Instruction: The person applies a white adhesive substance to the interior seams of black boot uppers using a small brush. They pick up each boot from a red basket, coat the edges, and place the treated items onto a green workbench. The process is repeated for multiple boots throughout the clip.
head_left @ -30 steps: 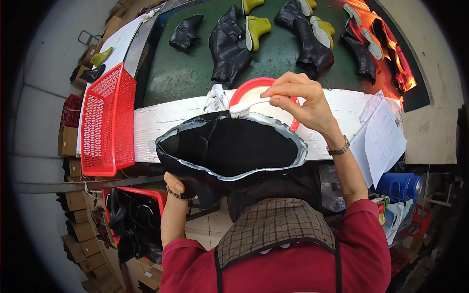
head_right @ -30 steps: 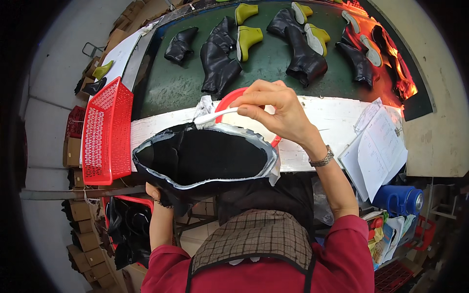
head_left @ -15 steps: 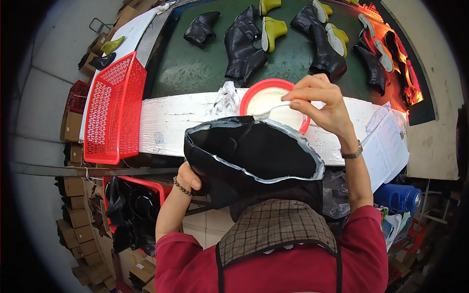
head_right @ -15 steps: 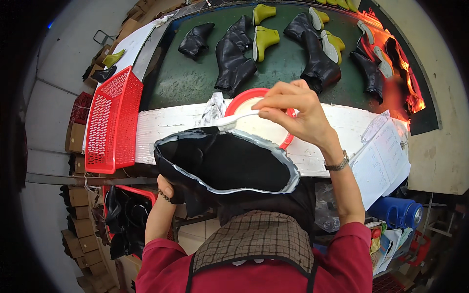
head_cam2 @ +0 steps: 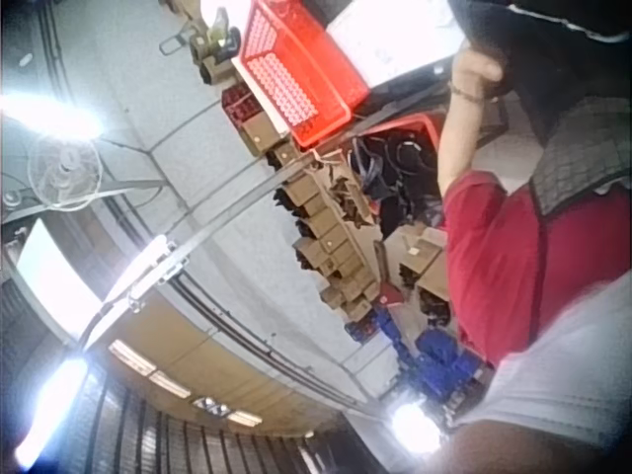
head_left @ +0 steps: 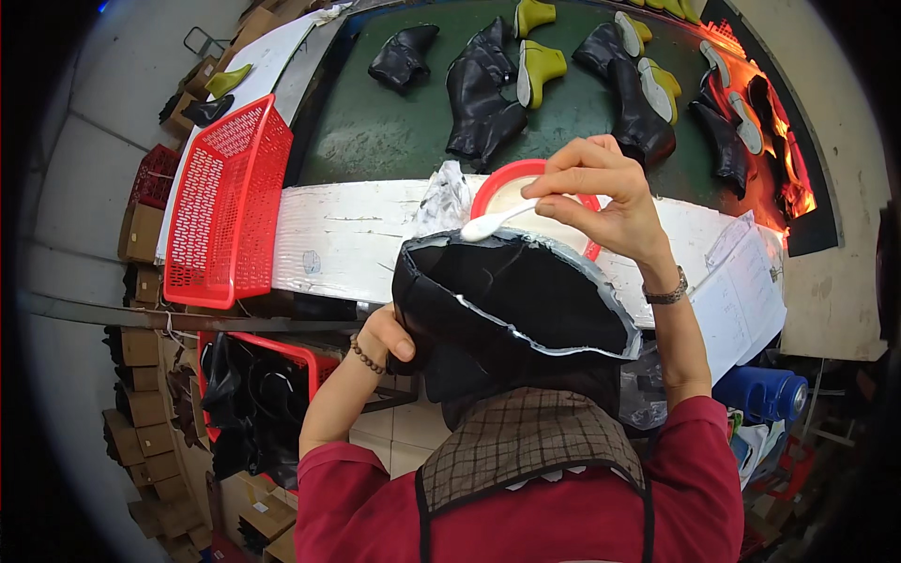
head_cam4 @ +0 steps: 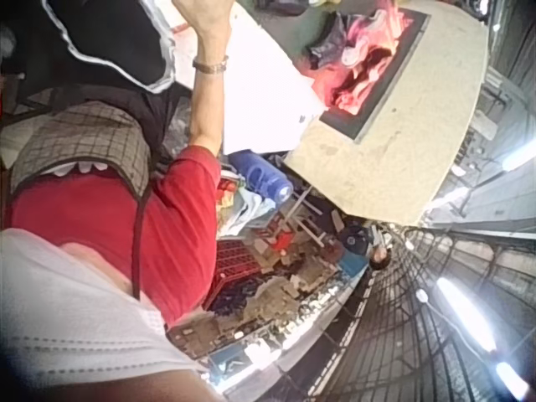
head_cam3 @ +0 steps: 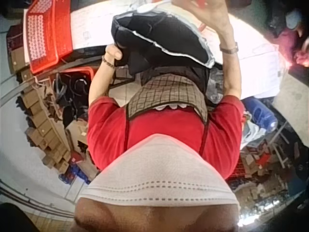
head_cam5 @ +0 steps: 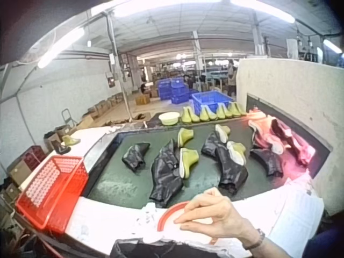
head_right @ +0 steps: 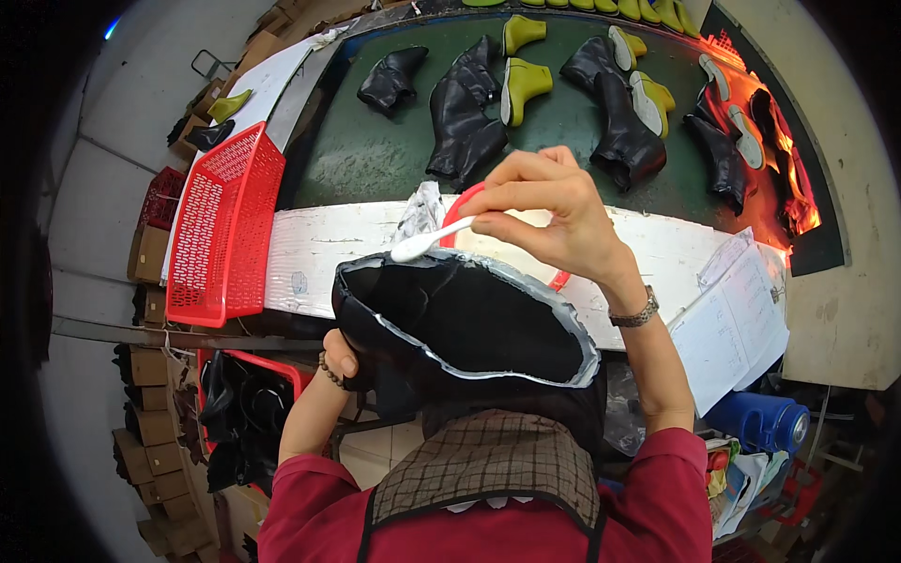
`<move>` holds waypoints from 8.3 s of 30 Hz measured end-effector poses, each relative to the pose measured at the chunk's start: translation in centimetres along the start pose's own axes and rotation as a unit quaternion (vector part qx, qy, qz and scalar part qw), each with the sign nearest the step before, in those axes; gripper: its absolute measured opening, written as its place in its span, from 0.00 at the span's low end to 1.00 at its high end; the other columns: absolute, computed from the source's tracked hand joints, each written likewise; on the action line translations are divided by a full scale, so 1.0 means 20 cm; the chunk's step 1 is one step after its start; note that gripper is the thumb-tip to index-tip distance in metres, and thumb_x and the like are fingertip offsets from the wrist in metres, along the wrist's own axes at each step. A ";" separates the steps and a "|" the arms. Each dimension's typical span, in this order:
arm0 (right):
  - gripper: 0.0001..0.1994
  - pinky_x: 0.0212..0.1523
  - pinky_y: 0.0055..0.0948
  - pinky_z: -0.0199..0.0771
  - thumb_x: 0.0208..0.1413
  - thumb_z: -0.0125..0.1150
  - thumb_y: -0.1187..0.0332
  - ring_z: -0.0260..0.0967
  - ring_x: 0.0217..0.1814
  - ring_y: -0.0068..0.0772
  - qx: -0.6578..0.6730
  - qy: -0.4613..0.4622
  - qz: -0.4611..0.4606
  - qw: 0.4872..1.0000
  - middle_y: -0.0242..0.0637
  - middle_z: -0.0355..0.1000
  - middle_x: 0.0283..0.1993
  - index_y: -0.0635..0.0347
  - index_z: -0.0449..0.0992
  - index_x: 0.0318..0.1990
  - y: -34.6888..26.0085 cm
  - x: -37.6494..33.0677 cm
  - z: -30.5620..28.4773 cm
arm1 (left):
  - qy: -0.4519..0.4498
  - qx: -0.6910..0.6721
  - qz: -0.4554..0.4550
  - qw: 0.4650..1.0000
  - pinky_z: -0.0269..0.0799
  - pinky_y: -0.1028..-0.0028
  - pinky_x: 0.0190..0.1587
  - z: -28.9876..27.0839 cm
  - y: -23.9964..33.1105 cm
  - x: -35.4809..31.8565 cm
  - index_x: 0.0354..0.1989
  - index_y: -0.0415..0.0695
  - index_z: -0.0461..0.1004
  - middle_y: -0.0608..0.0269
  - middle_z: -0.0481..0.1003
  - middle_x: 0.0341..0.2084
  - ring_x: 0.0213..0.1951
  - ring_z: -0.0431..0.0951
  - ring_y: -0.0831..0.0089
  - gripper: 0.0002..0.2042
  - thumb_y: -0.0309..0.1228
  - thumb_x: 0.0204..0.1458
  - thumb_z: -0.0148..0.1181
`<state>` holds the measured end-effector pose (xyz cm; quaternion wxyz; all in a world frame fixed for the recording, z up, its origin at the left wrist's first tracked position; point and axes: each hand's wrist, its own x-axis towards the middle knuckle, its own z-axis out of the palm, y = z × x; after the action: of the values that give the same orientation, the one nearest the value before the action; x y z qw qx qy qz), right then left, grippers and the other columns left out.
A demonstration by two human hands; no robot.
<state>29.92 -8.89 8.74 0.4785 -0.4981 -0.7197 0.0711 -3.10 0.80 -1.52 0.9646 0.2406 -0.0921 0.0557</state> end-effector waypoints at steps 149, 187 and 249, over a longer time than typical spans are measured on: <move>0.07 0.32 0.34 0.73 0.53 0.71 0.65 0.75 0.31 0.36 -0.317 -0.028 0.205 0.925 0.32 0.75 0.31 0.54 0.86 0.38 0.13 -0.53 0.01 | 0.594 0.513 0.020 0.619 0.78 0.75 0.42 -0.26 0.41 -0.15 0.52 0.31 0.75 0.57 0.82 0.39 0.38 0.81 0.74 0.22 0.30 0.51 0.71; 0.09 0.42 0.24 0.69 0.53 0.73 0.74 0.70 0.40 0.22 0.048 0.092 0.131 0.986 0.33 0.76 0.40 0.59 0.87 0.42 0.07 -0.30 0.10 | 0.344 0.360 0.183 0.848 0.73 0.68 0.57 0.13 0.22 0.09 0.60 0.38 0.72 0.59 0.78 0.51 0.52 0.79 0.67 0.32 0.28 0.45 0.76; 0.12 0.36 0.23 0.72 0.48 0.76 0.76 0.73 0.37 0.22 -0.026 0.190 0.135 0.972 0.33 0.76 0.37 0.59 0.87 0.42 -0.02 -0.38 0.16 | 0.437 0.686 0.408 0.414 0.60 0.62 0.68 0.05 -0.26 0.29 0.75 0.29 0.42 0.40 0.63 0.67 0.66 0.68 0.54 0.55 0.25 0.43 0.78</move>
<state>27.53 -13.90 2.46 0.5796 -0.6073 -0.5430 0.0202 3.10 -3.90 -1.77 0.2521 0.6995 0.3231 0.5854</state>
